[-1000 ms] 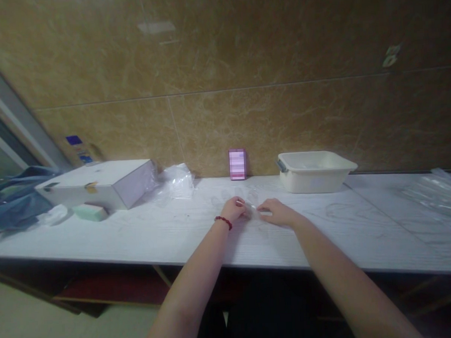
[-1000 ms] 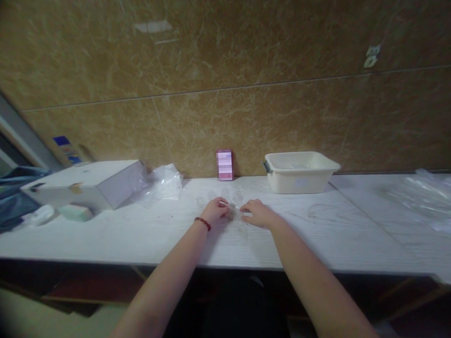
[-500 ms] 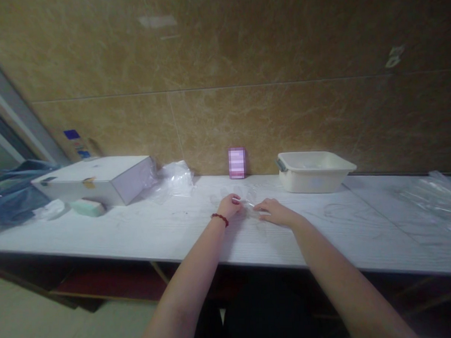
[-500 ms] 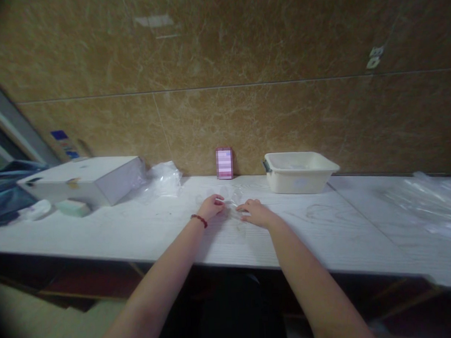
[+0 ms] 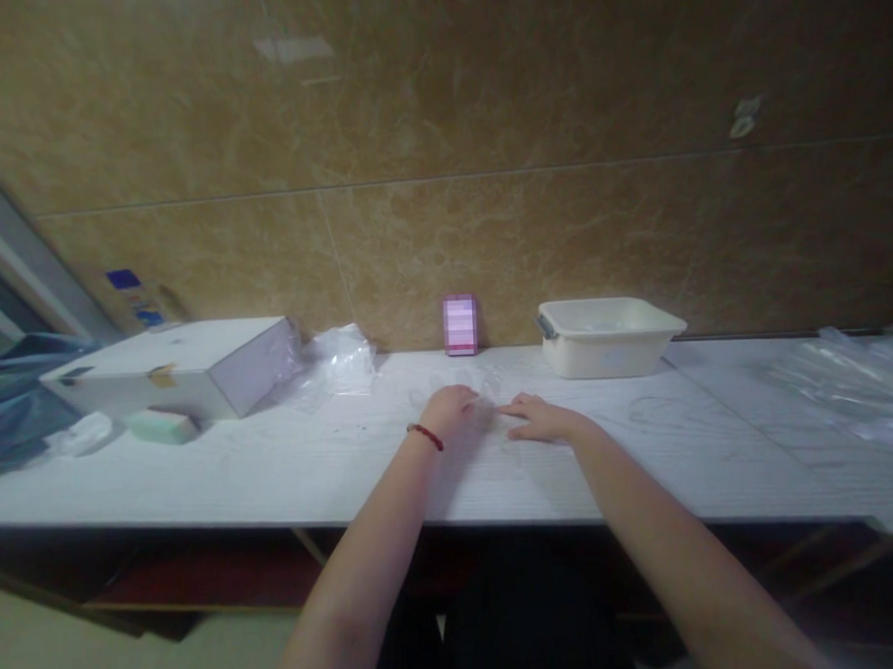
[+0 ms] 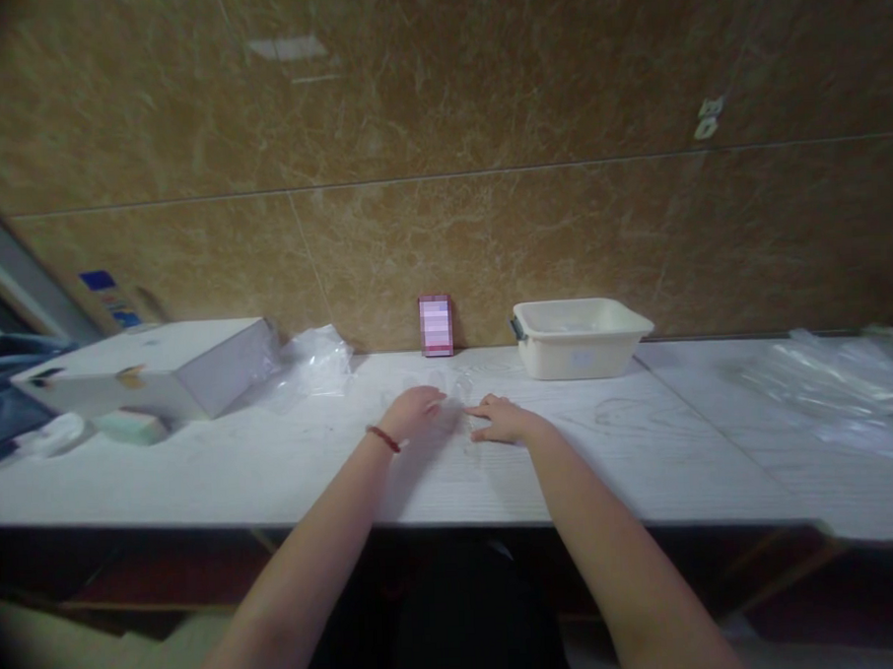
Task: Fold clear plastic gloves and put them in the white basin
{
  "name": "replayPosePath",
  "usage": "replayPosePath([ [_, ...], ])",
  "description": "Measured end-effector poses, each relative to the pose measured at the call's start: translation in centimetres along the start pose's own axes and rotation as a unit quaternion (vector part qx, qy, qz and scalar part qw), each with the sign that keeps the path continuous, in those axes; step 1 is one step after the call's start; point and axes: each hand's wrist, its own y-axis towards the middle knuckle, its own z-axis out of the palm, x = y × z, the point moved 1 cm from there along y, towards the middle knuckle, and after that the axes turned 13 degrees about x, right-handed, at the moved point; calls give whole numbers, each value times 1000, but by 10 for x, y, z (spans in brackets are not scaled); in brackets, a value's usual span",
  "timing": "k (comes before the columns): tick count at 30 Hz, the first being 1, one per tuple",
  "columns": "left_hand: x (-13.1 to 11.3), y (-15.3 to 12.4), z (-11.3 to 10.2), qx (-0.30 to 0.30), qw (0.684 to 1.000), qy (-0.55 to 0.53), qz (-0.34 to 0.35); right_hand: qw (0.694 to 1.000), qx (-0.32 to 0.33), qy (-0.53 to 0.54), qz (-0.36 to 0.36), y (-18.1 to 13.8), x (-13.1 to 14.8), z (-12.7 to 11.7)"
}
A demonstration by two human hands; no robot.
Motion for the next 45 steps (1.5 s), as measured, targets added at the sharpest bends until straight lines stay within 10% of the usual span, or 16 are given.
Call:
replayPosePath([
  [4,-14,-16,4,155,974,127,106,1000,18,-9,1,2,-1,-2],
  [12,18,-33,-15,272,949,148,61,998,64,-11,6,6,-3,-7],
  [19,79,-11,-53,58,958,88,-267,999,39,5,-6,3,-6,-2],
  [25,112,-30,-46,5,922,75,-380,994,-84,65,16,0,-3,-6],
  [35,98,-16,-28,-66,939,21,-337,985,-141,-71,-64,72,59,-58],
  [45,91,-10,-28,-109,973,-103,-176,987,-67,-59,-134,162,80,-45],
])
